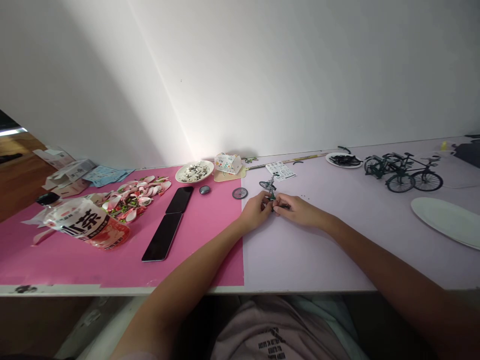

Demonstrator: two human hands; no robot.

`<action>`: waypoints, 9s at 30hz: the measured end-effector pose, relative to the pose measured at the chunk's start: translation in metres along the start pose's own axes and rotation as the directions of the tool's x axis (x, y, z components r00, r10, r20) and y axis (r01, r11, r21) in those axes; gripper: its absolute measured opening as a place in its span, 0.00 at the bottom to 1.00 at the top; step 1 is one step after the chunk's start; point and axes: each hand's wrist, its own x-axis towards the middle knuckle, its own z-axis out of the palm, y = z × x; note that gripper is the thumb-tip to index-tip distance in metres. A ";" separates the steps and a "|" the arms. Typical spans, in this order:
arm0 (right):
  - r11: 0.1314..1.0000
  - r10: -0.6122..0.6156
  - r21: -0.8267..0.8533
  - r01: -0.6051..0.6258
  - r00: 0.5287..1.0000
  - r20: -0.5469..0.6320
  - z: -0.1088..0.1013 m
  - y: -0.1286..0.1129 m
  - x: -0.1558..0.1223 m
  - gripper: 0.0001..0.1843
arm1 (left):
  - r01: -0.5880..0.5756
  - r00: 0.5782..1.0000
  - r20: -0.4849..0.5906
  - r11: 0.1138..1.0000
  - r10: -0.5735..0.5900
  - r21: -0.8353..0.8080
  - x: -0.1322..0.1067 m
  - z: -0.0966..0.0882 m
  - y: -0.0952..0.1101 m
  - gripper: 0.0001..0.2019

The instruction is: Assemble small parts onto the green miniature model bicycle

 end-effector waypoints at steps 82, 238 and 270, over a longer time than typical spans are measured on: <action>1.000 0.016 -0.021 -0.016 1.000 0.024 -0.001 -0.005 -0.002 0.09 | 0.010 0.999 0.045 0.997 -0.014 0.082 0.000 -0.001 0.003 0.11; 0.992 0.036 -0.118 -0.033 0.999 0.030 -0.004 -0.017 -0.007 0.09 | -0.020 0.997 0.077 0.991 0.010 0.136 -0.001 -0.005 0.009 0.10; 0.995 0.043 -0.085 -0.042 0.999 0.019 -0.004 -0.016 -0.006 0.11 | -0.028 0.997 0.077 0.989 0.016 0.147 -0.001 -0.004 0.009 0.09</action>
